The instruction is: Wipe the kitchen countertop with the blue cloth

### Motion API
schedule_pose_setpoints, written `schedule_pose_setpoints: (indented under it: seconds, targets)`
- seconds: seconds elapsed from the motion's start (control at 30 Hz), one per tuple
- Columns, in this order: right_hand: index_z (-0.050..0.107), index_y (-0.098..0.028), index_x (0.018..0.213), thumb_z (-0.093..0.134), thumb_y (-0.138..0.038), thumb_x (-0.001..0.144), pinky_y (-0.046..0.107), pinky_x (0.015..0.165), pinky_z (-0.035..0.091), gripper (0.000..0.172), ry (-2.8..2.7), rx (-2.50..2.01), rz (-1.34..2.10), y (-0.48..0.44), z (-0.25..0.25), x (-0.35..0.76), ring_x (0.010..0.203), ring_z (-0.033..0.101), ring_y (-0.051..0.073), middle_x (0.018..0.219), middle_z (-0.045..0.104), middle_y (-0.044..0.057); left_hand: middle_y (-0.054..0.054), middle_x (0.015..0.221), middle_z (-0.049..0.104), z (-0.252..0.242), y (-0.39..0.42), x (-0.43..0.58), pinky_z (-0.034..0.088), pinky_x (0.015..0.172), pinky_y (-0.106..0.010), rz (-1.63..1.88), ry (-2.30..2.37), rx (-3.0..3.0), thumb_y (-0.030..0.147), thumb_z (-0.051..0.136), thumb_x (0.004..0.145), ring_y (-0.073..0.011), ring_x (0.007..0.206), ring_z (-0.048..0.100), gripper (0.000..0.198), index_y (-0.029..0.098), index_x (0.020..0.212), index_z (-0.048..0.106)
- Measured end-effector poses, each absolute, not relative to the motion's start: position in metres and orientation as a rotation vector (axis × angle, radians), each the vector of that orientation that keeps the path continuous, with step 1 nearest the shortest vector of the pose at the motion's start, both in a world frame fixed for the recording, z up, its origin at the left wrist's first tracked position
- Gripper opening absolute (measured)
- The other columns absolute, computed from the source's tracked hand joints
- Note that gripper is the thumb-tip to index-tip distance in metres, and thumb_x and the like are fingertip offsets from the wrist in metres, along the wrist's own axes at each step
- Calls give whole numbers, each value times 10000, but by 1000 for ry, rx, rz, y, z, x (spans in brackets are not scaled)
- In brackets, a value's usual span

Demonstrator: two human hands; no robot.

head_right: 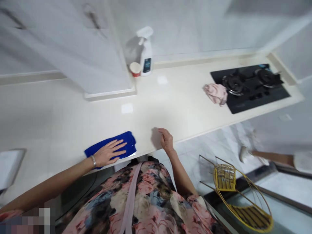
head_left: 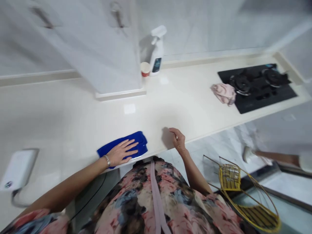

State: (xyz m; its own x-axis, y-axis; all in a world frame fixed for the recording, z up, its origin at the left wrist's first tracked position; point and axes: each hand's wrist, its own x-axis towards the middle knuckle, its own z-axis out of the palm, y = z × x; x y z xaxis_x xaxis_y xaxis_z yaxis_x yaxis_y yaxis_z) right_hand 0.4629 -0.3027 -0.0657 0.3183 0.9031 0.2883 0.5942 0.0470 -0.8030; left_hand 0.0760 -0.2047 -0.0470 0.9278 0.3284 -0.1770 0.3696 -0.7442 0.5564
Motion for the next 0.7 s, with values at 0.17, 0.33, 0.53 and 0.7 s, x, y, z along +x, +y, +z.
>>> schedule_pose_setpoints:
  seconds: [0.17, 0.33, 0.53, 0.7]
  targets:
    - [711, -222, 1043, 421, -190, 936, 356, 965, 582, 311, -1211, -1754, 346, -344, -70, 477, 1076, 716, 169, 1111, 769, 70, -19, 1637, 389, -60, -214, 140, 204, 1285, -539, -49, 371, 2598, 308, 518, 989, -270, 1563, 262, 447, 354, 1417, 636]
    - [727, -225, 1017, 421, -155, 928, 379, 956, 586, 326, -1036, -1807, 194, -375, -56, 486, 1070, 722, 188, 1101, 772, 71, -27, 1678, 314, -69, -220, 241, 153, 1297, -509, 72, 253, 2645, 360, 485, 1029, -265, 1583, 187, 454, 330, 1470, 591]
    - [724, -217, 980, 411, -164, 922, 401, 931, 600, 323, -827, -1866, 58, -392, -44, 493, 1033, 729, 203, 1065, 768, 84, -34, 1685, 301, -75, -204, 368, 128, 1300, -506, 112, 111, 2651, 372, 516, 1014, -267, 1584, 176, 480, 317, 1487, 572]
    - [728, -221, 1087, 414, -126, 861, 437, 985, 588, 398, -835, -1851, -13, -368, -43, 487, 1099, 707, 223, 1124, 754, 100, -58, 1665, 344, -77, -189, 420, 188, 1290, -505, 223, 117, 2679, 331, 515, 1003, -272, 1572, 219, 492, 275, 1489, 570]
